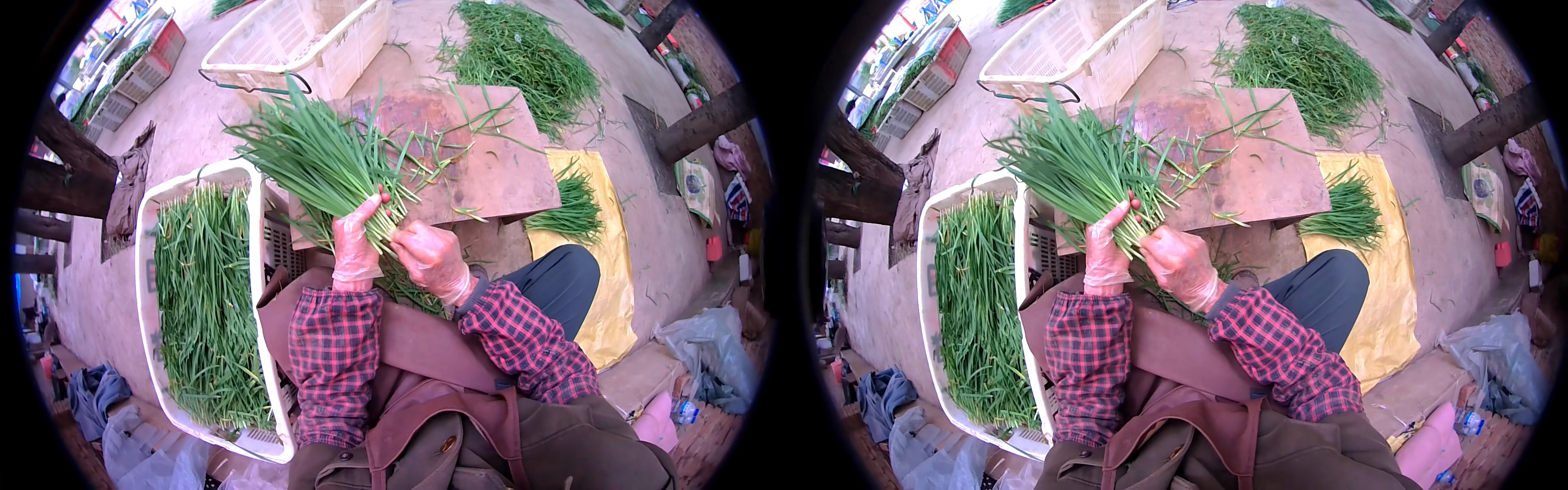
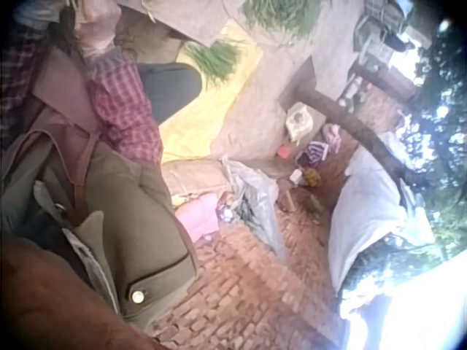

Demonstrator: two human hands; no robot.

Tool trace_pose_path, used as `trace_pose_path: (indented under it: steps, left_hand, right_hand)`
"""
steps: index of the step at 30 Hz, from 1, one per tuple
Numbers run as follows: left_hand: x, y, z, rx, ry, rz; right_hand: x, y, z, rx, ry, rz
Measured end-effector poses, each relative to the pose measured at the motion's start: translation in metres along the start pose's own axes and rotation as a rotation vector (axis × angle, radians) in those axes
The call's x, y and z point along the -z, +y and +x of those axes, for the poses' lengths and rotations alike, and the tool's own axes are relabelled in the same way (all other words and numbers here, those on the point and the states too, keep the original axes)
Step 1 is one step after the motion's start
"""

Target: The person sorts bundles of green leeks by hand, removing withered leaves and placing the cleaned bundles into a white plastic crate.

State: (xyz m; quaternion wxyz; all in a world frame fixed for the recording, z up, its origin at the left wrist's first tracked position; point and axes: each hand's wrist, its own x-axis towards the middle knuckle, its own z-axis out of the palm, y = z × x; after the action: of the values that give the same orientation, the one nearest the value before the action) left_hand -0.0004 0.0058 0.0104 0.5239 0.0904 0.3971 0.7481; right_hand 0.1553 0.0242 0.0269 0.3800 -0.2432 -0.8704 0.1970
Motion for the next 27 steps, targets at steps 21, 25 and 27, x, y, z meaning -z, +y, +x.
trace_pose_path:
  steps: [21,25,27]
  left_hand:
    - [0.002,0.007,-0.001,0.019,-0.024,-0.015]
    - [0.000,0.005,0.001,-0.004,0.008,0.027]
    - [0.000,0.007,-0.003,0.012,0.012,0.056]
  right_hand:
    - [0.013,0.008,-0.037,-0.407,-0.033,0.214]
    - [0.002,-0.005,-0.033,-0.481,-0.215,0.386]
    - [0.003,-0.016,-0.024,-0.549,-0.143,0.499]
